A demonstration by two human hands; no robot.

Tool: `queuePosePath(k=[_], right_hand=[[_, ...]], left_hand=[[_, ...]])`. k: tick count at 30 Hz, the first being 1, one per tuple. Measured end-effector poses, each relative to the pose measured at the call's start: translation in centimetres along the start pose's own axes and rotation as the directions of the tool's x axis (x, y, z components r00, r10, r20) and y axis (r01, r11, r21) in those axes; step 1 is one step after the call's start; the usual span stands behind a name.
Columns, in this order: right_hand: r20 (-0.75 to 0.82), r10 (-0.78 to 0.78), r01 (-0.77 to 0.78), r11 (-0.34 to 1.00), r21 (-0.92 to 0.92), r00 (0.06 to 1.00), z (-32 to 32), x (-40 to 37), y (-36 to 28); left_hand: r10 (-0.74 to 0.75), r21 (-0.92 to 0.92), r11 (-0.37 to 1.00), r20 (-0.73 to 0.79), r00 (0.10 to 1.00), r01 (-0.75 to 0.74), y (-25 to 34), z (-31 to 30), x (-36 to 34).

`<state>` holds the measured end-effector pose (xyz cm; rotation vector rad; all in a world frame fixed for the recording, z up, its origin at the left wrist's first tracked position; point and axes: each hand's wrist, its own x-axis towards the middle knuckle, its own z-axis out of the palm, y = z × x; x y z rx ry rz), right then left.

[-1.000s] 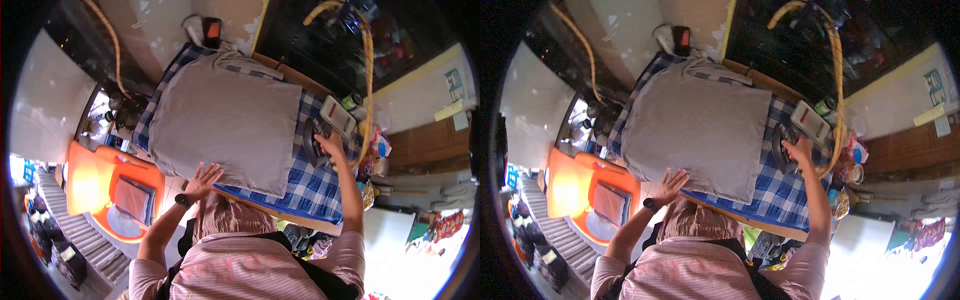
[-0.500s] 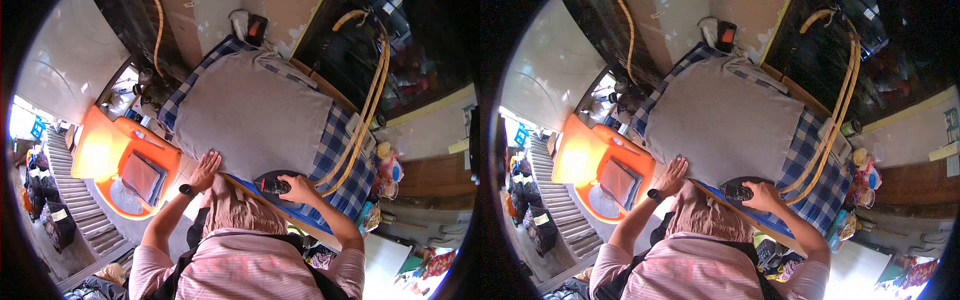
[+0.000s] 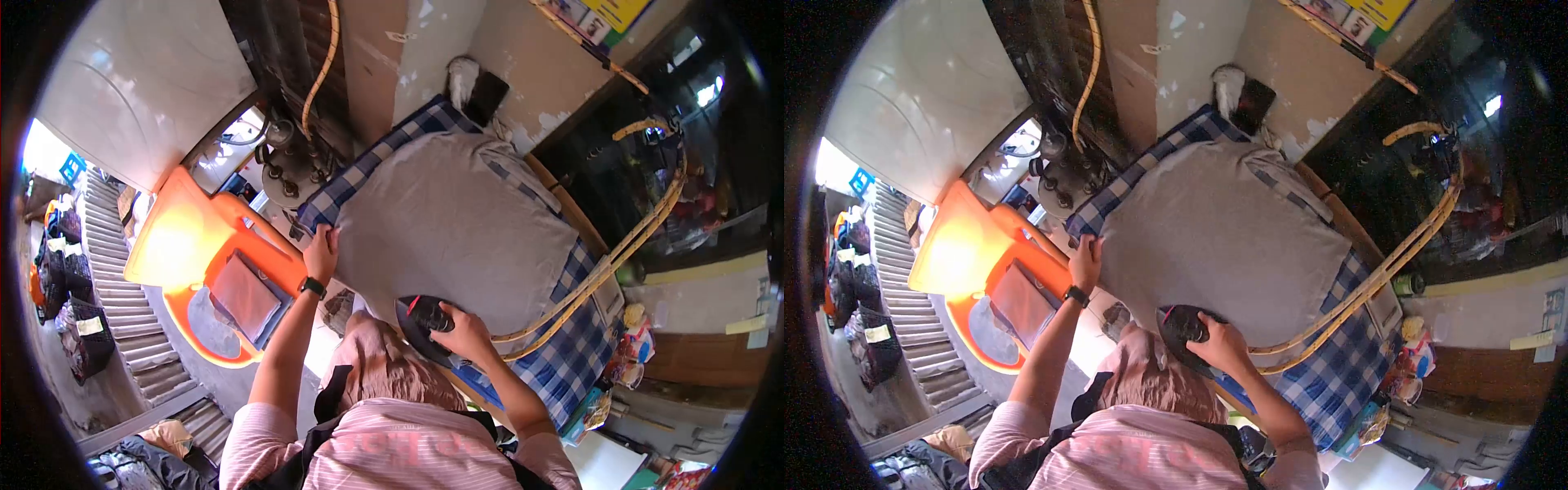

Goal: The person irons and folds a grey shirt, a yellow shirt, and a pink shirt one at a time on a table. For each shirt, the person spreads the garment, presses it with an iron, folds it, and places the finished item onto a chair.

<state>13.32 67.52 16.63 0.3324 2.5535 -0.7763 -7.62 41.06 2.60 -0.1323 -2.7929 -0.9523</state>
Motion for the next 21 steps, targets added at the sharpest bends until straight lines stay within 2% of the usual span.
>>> queuePosePath(k=[1, 2, 4, 5, 7, 9, 11, 12, 13, 14, 15, 16, 17, 19, 20, 21], right_hand=[[-0.098, 0.026, -0.019, 0.997, 0.076, 0.995, 0.1, 1.3, 0.0], [-0.190, 0.061, -0.032, 0.987, 0.155, 0.980, 0.4, 2.6, -0.1], [-0.320, 0.143, -0.070, 0.971, 0.231, 0.937, -0.3, 5.6, -1.8], [-0.299, 0.170, -0.104, 0.969, 0.225, 0.939, -1.4, 7.3, -2.9], [-0.281, 0.200, -0.141, 0.966, 0.215, 0.939, -2.0, 9.9, -3.7], [-0.262, 0.099, -0.044, 0.978, 0.205, 0.960, -0.7, 12.8, -3.3], [-0.133, 0.087, -0.065, 0.985, 0.158, 0.987, 0.5, 13.9, -6.8], [-0.125, -0.001, 0.021, 0.987, 0.157, 0.992, 0.8, 13.7, -9.3], [-0.065, -0.046, 0.053, 0.991, 0.124, 0.997, 1.7, 13.9, -11.2], [0.006, -0.142, 0.142, 0.987, 0.080, 0.990, 2.5, 14.4, -12.4], [0.033, -0.328, 0.325, 0.943, 0.069, 0.944, 3.8, 14.9, -12.9], [0.079, -0.387, 0.385, 0.922, 0.046, 0.919, 3.5, 14.8, -13.9], [0.092, -0.403, 0.400, 0.915, 0.045, 0.911, 2.9, 14.6, -14.4], [0.085, -0.409, 0.407, 0.912, 0.043, 0.909, 1.1, 15.0, -14.5], [0.088, -0.339, 0.337, 0.941, 0.043, 0.937, 0.1, 15.2, -14.0], [0.093, -0.268, 0.265, 0.963, 0.041, 0.959, -0.9, 15.5, -13.2]], left_hand=[[0.055, -0.030, 0.998, -0.031, 0.998, -0.056, -0.2, -0.1, 0.0], [0.049, -0.032, 0.998, -0.031, 0.998, -0.050, -0.4, 0.0, 0.4], [0.229, -0.134, 0.963, -0.057, 0.972, -0.234, -1.1, 0.0, 0.8], [0.181, -0.150, 0.972, -0.008, 0.983, -0.180, -1.3, -0.3, 1.2], [0.189, -0.150, 0.971, 0.007, 0.982, -0.186, -1.3, -2.1, 2.9], [0.245, -0.131, 0.963, 0.044, 0.969, -0.237, -2.2, -2.6, 5.5], [0.289, -0.149, 0.948, 0.045, 0.956, -0.280, -1.3, -2.1, 9.0], [0.336, -0.156, 0.932, 0.031, 0.942, -0.327, -0.5, -1.9, 10.9], [0.324, -0.254, 0.922, 0.097, 0.941, -0.291, 0.9, -1.6, 12.5], [0.345, -0.262, 0.914, 0.103, 0.933, -0.310, 2.4, -0.4, 14.1], [0.413, -0.339, 0.873, 0.132, 0.901, -0.351, 4.1, 0.9, 15.6], [0.482, -0.415, 0.824, 0.157, 0.862, -0.385, 5.3, 2.5, 16.9], [0.531, -0.380, 0.811, 0.160, 0.832, -0.444, 6.2, 4.5, 17.9], [0.549, -0.386, 0.800, 0.161, 0.820, -0.459, 7.7, 8.6, 19.4], [0.540, -0.383, 0.805, 0.158, 0.827, -0.453, 8.2, 10.5, 20.0], [0.547, -0.254, 0.825, 0.135, 0.826, -0.504, 8.9, 11.2, 20.2]])
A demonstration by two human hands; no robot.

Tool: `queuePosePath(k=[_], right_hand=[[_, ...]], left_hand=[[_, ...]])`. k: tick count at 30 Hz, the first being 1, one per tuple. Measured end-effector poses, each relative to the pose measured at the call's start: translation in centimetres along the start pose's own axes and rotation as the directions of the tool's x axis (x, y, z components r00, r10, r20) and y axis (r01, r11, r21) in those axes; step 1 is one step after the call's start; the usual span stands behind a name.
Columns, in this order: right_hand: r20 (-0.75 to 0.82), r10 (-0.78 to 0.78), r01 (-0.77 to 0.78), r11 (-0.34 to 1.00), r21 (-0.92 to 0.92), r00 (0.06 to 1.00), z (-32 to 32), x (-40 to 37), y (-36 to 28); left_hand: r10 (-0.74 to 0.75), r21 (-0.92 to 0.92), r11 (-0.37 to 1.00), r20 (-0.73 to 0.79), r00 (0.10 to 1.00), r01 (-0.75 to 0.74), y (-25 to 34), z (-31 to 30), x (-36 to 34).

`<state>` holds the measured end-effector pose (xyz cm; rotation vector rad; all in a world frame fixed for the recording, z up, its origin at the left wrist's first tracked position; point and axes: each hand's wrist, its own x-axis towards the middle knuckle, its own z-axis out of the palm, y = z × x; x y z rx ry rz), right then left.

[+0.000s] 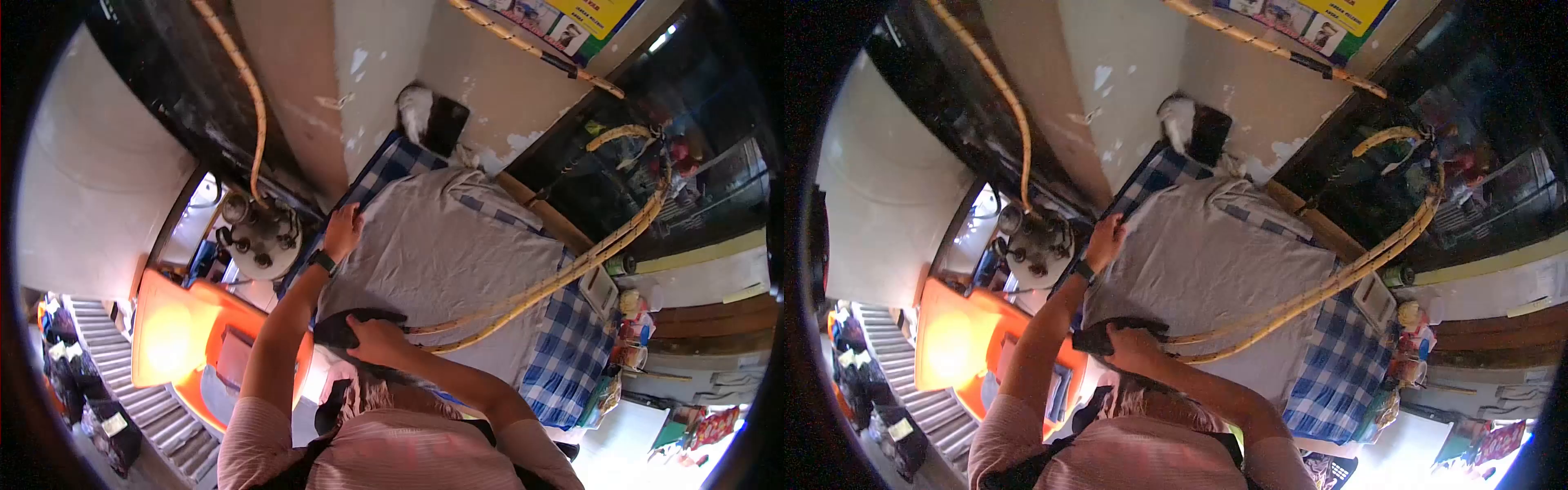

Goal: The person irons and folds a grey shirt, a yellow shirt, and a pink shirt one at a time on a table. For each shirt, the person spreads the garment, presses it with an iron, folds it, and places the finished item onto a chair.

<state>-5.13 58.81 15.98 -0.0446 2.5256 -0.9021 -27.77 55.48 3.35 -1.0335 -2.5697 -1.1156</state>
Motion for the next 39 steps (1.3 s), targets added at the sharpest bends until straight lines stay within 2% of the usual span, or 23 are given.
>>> queuePosePath(k=[1, 3, 5, 8, 9, 11, 13, 15, 19, 21, 23, 24, 25, 27, 29, 30, 32, 33, 34, 36, 37, 38, 39], right_hand=[[-0.010, 0.010, -0.010, 1.000, -0.002, 1.000, -1.1, 0.4, 1.2], [-0.146, 0.135, -0.146, 0.987, -0.069, 0.980, -3.9, 1.9, 4.5], [-0.296, 0.153, -0.167, 0.986, -0.021, 0.943, -7.4, 4.3, 8.9], [-0.325, 0.357, -0.362, 0.931, 0.044, 0.876, -14.5, 7.9, 12.8], [-0.356, 0.390, -0.396, 0.916, 0.059, 0.849, -16.0, 8.6, 13.9], [-0.359, 0.380, -0.380, 0.922, 0.073, 0.853, -17.0, 8.7, 15.4], [-0.377, 0.378, -0.372, 0.924, 0.092, 0.845, -17.4, 8.1, 15.4], [-0.289, 0.387, -0.402, 0.916, 0.007, 0.876, -16.2, 5.2, 14.4], [-0.360, 0.472, -0.482, 0.873, 0.067, 0.805, -13.6, 0.9, 16.7], [-0.391, 0.622, -0.610, 0.774, 0.172, 0.678, -14.7, -2.1, 18.6], [-0.418, 0.731, -0.649, 0.677, 0.348, 0.539, -15.7, -6.2, 21.3], [-0.417, 0.793, -0.660, 0.604, 0.446, 0.444, -16.2, -8.3, 22.4], [-0.406, 0.845, -0.655, 0.530, 0.539, 0.349, -16.6, -10.6, 23.6], [-0.479, 0.838, -0.563, 0.535, 0.630, 0.261, -15.0, -15.0, 31.0], [-0.423, 0.882, -0.626, 0.451, 0.636, 0.206, -14.2, -18.8, 37.5], [-0.427, 0.880, -0.625, 0.454, 0.635, 0.207, -13.8, -19.2, 36.0], [-0.487, 0.864, -0.689, 0.429, 0.584, 0.126, -14.0, -19.6, 30.5], [-0.551, 0.803, -0.629, 0.552, 0.548, 0.226, -13.3, -19.5, 28.1], [-0.605, 0.730, -0.555, 0.660, 0.506, 0.318, -12.4, -19.2, 25.7], [-0.544, 0.732, -0.477, 0.680, 0.557, 0.410, -11.5, -17.4, 20.2], [-0.639, 0.550, -0.505, 0.817, 0.278, 0.538, -8.3, -15.7, 22.6], [-0.380, 0.698, -0.601, 0.716, 0.355, 0.607, -9.1, -14.2, 17.0], [-0.496, 0.543, -0.482, 0.837, 0.259, 0.678, -5.9, -11.8, 16.2]], left_hand=[[0.011, -0.009, 1.000, 0.001, 1.000, -0.011, 0.1, 0.6, 0.3], [-0.124, 0.160, 0.982, 0.123, 0.985, 0.104, 0.4, 1.1, 0.8], [-0.099, 0.125, 0.988, 0.074, 0.992, 0.090, -0.2, 0.8, 1.3], [0.158, 0.234, 0.962, -0.066, 0.985, -0.139, -0.8, 0.4, 1.3], [0.158, 0.233, 0.962, -0.061, 0.986, -0.140, -0.8, 0.6, 1.5], [0.043, 0.206, 0.978, -0.095, 0.995, -0.022, -1.0, 1.0, 1.8], [0.074, 0.199, 0.979, -0.106, 0.992, -0.052, -1.2, 1.0, 1.9], [0.102, 0.174, 0.982, -0.119, 0.988, -0.080, -1.0, 1.3, 2.3], [0.070, 0.186, 0.981, -0.075, 0.995, -0.055, -0.8, 1.1, 1.9], [0.095, 0.271, 0.960, -0.063, 0.994, -0.074, -0.9, 1.1, 1.9], [0.111, 0.279, 0.956, -0.049, 0.993, -0.093, -1.1, 0.5, 1.5], [0.143, 0.301, 0.943, 0.029, 0.989, -0.145, -0.9, -0.6, 1.2], [0.170, 0.321, 0.927, 0.105, 0.980, -0.195, -0.6, -1.7, 0.7], [0.140, 0.334, 0.927, 0.113, 0.984, -0.170, 0.6, -3.9, -1.9], [0.090, 0.394, 0.914, 0.026, 0.996, -0.093, 1.9, -5.9, -5.9], [-0.005, 0.365, 0.931, 0.019, 1.000, -0.002, 2.5, -6.6, -8.4], [-0.197, 0.334, 0.925, 0.015, 0.980, 0.181, 3.7, -7.5, -13.4], [-0.296, 0.336, 0.902, 0.024, 0.955, 0.271, 4.2, -7.9, -16.1], [-0.301, 0.337, 0.901, 0.028, 0.953, 0.274, 4.7, -7.6, -18.6], [-0.473, 0.275, 0.808, -0.224, 0.852, 0.521, 5.1, -6.2, -22.9], [-0.468, 0.284, 0.810, -0.216, 0.857, 0.513, 5.0, -5.4, -24.5], [-0.533, 0.200, 0.778, -0.292, 0.794, 0.596, 4.9, -4.2, -25.7], [-0.597, 0.104, 0.738, -0.360, 0.717, 0.667, 5.0, -3.4, -26.3]])
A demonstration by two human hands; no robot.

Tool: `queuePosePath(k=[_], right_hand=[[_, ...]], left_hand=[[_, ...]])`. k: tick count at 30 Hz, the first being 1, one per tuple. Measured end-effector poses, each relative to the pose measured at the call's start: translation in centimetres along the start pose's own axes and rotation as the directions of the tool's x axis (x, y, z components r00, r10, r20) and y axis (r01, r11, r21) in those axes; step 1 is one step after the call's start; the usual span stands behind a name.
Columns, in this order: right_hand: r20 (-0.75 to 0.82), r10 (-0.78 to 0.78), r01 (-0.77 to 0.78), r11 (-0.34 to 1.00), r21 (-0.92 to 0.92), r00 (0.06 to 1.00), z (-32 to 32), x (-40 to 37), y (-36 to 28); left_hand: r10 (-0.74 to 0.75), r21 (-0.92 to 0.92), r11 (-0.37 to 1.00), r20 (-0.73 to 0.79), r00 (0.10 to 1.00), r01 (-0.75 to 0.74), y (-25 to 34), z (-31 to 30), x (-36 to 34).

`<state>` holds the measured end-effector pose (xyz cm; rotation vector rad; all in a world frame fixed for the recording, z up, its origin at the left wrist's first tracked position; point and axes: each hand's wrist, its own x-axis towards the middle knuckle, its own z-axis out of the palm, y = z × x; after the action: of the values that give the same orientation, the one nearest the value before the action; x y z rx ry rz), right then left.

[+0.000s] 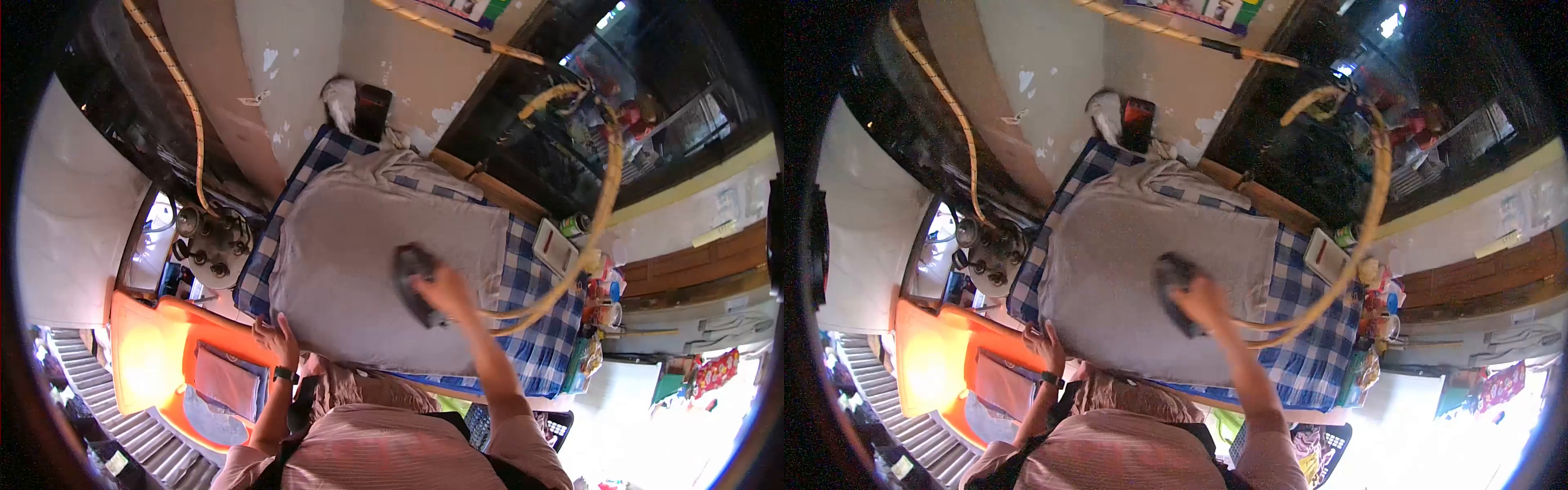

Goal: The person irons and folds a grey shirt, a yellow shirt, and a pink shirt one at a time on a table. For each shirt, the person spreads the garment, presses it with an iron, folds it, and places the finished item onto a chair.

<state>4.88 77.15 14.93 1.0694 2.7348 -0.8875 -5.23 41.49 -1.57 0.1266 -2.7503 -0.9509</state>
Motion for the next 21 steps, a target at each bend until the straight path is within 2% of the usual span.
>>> queuePosePath(k=[1, 2, 3, 4, 5, 6, 8, 9, 10, 11, 12, 13, 14, 15, 16, 17, 18, 20, 21], right_hand=[[0.162, 0.018, 0.009, 0.987, -0.161, 0.987, 1.3, -1.2, -4.0], [0.210, -0.092, 0.128, 0.978, -0.163, 0.973, 3.6, -2.2, -6.1], [0.322, -0.216, 0.274, 0.951, -0.147, 0.922, 5.8, -2.0, -6.7], [0.336, -0.304, 0.356, 0.929, -0.104, 0.892, 7.1, -2.7, -8.1], [0.306, -0.352, 0.383, 0.922, -0.046, 0.884, 7.6, -3.5, -9.1], [0.273, -0.382, 0.397, 0.918, 0.000, 0.883, 7.8, -3.7, -9.5], [0.215, -0.341, 0.358, 0.933, -0.042, 0.915, 7.9, -2.8, -8.7], [0.179, -0.282, 0.294, 0.955, -0.043, 0.943, 6.9, -2.5, -7.8], [0.141, -0.227, 0.235, 0.971, -0.048, 0.964, 5.0, -1.9, -6.5], [0.123, -0.077, 0.088, 0.993, -0.082, 0.989, 2.6, -1.6, -5.3], [0.066, 0.006, -0.004, 0.999, -0.044, 0.998, 1.9, -0.5, -1.9], [-0.011, 0.108, -0.108, 0.993, 0.048, 0.994, 1.0, 0.1, 1.7], [-0.112, 0.158, -0.160, 0.987, -0.005, 0.981, -2.1, -1.0, 3.7], [-0.263, 0.134, -0.163, 0.982, -0.091, 0.955, -3.1, -0.8, 7.9], [-0.323, 0.283, -0.279, 0.958, 0.058, 0.903, -2.4, 0.5, 14.5], [-0.243, 0.399, -0.367, 0.915, 0.165, 0.884, -6.6, -1.9, 14.8], [-0.271, 0.425, -0.404, 0.905, 0.132, 0.864, -7.7, -2.0, 19.0], [-0.249, 0.422, -0.403, 0.907, 0.126, 0.872, -10.9, -3.7, 23.2], [-0.235, 0.501, -0.478, 0.866, 0.149, 0.833, -11.7, -4.4, 25.2]], left_hand=[[0.034, 0.047, 0.998, 0.002, 0.999, -0.034, 0.2, 0.2, -0.5], [0.039, 0.044, 0.998, 0.011, 0.999, -0.039, -0.1, 0.4, -0.7], [0.061, 0.024, 0.998, 0.029, 0.998, -0.062, -0.7, 0.8, -0.3], [0.084, 0.004, 0.996, 0.042, 0.996, -0.084, -0.7, 1.2, -0.2], [0.031, -0.030, 0.999, 0.012, 0.999, -0.030, 0.4, 0.8, -0.2], [0.044, -0.033, 0.999, 0.014, 0.999, -0.044, 0.2, 1.1, -0.3], [-0.207, -0.007, 0.978, -0.140, 0.968, 0.208, -1.5, 2.8, 0.2], [-0.265, 0.066, 0.958, -0.163, 0.950, 0.278, -2.3, 3.2, 0.3], [-0.268, 0.052, 0.958, -0.171, 0.948, 0.280, -1.9, 3.3, 0.3], [-0.305, -0.144, 0.949, -0.186, 0.934, 0.281, -1.6, 3.1, 0.1], [-0.344, -0.331, 0.904, -0.192, 0.919, 0.269, -1.6, 2.9, -0.2], [-0.387, -0.374, 0.875, -0.163, 0.908, 0.306, -2.7, 3.3, -0.1], [-0.391, -0.378, 0.873, -0.168, 0.905, 0.307, -2.7, 2.6, -0.5], [-0.437, -0.543, 0.747, 0.036, 0.899, 0.384, -2.4, 1.4, -0.9], [-0.429, -0.661, 0.583, 0.243, 0.870, 0.472, -2.2, 0.6, -1.4], [-0.364, -0.775, 0.518, 0.183, 0.913, 0.362, -3.4, 2.2, -2.0], [-0.368, -0.777, 0.515, 0.181, 0.912, 0.362, -4.8, 2.7, -2.5], [-0.216, -0.702, 0.419, 0.539, 0.814, 0.576, -7.3, 2.7, -3.8], [-0.147, -0.722, 0.378, 0.571, 0.807, 0.580, -5.0, 0.9, -5.4]])
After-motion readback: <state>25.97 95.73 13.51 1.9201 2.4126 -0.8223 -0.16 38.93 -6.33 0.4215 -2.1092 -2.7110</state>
